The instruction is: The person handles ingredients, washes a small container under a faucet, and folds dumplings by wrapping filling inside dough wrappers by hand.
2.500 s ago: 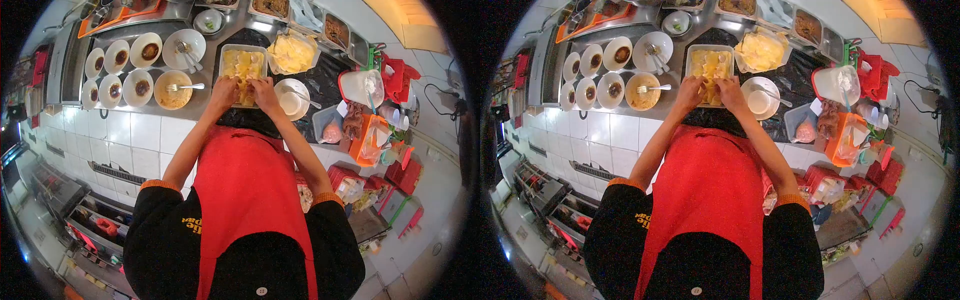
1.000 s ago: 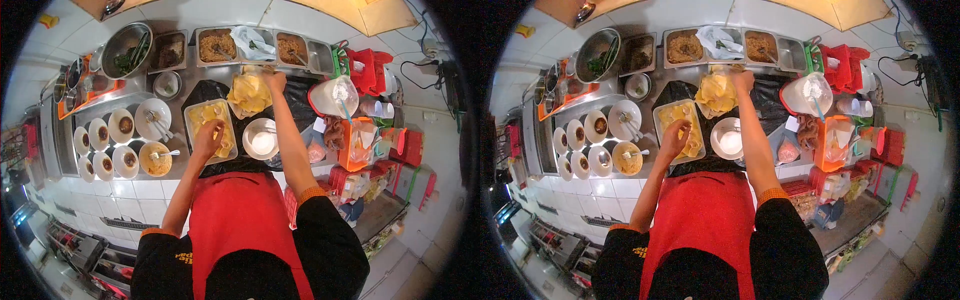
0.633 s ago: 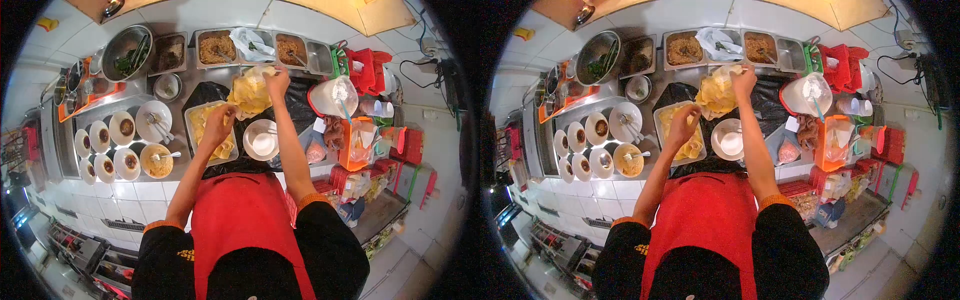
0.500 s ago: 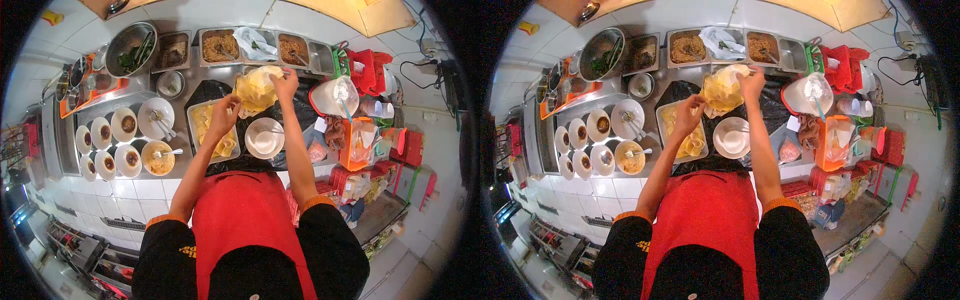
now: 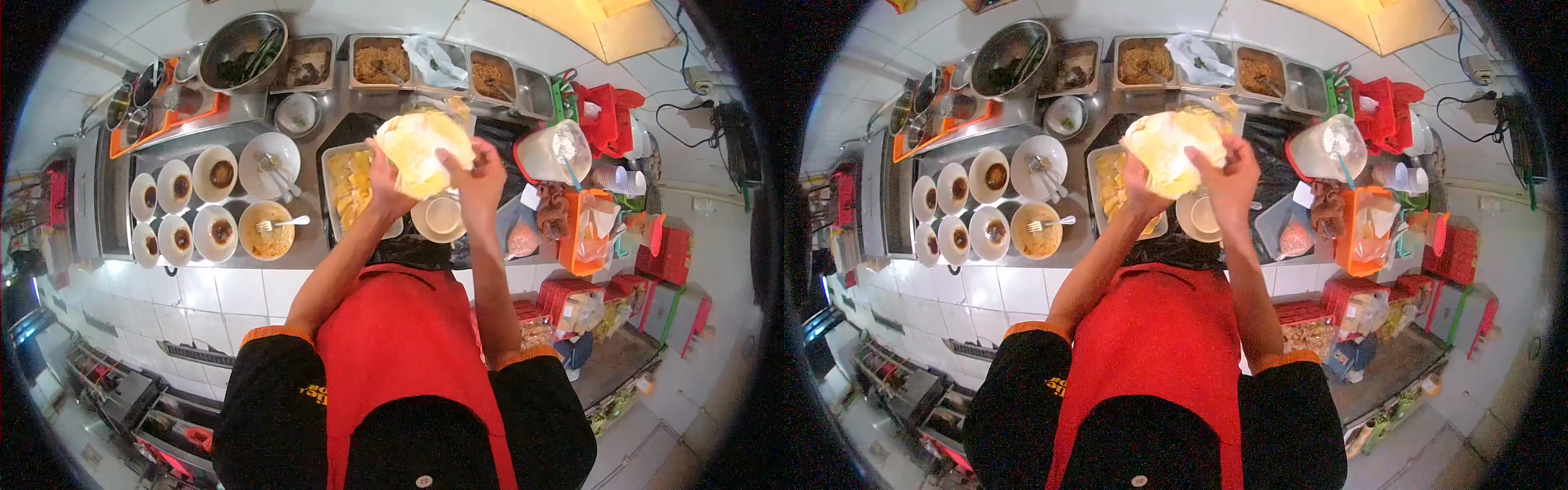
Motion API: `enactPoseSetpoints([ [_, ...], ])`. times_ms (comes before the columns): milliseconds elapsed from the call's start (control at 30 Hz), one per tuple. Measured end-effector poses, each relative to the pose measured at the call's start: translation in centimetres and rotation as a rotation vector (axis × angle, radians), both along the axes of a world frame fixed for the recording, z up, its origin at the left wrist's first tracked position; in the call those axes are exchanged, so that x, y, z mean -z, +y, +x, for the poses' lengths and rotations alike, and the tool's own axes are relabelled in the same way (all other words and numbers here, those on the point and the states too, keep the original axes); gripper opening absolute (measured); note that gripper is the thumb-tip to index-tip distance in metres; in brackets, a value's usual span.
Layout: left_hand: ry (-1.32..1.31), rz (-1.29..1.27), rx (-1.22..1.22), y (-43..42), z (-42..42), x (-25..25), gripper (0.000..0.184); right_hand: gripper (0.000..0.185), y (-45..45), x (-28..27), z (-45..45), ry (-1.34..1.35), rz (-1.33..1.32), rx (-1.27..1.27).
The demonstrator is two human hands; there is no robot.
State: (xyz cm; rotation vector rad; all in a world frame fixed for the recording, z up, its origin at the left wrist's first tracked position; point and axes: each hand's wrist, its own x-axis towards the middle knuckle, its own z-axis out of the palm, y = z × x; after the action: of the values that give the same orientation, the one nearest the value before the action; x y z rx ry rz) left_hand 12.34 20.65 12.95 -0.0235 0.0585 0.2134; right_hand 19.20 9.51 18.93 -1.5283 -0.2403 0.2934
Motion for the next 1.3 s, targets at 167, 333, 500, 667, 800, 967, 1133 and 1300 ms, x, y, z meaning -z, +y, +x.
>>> enactPoseSetpoints([
  [167, -0.026, 0.025, -0.056, -0.5, -3.8, -3.8, 0.115, 0.058, -2.4, -0.6, -5.2, -0.084, -0.120, -0.068],
  [333, -0.094, 0.188, 0.024, -0.1, -6.8, -4.1, 0.109, 0.049, -3.5, -4.6, -3.3, -0.491, -0.368, -0.183],
  [500, -0.031, 0.042, 0.139, -0.8, -8.1, -2.3, 0.102, 0.050, -1.5, -3.3, -3.1, -0.484, -0.393, -0.556],
  [667, 0.247, 0.166, 0.152, -0.2, -9.0, -1.7, 0.096, 0.050, -1.1, -2.0, -3.7, -0.456, -0.443, -0.695],
  [800, 0.263, 0.134, 0.091, 0.0, -9.2, -0.6, 0.094, 0.053, -1.1, -2.9, -5.4, -0.727, -0.544, -0.657],
  [967, 0.204, 0.086, 0.059, -0.4, -8.9, -2.3, 0.086, 0.052, -1.4, -3.4, -6.8, -0.729, -0.623, -0.490],
  [1133, 0.393, 0.480, -0.065, -1.0, -8.6, -4.0, 0.042, 0.051, -2.0, -3.8, -6.9, -0.701, -0.484, -0.353],
  [1300, 0.317, 1.246, -0.320, -0.9, -7.5, -4.2, 0.053, 0.041, -3.0, -2.4, -8.4, 0.330, 0.182, -0.216],
])
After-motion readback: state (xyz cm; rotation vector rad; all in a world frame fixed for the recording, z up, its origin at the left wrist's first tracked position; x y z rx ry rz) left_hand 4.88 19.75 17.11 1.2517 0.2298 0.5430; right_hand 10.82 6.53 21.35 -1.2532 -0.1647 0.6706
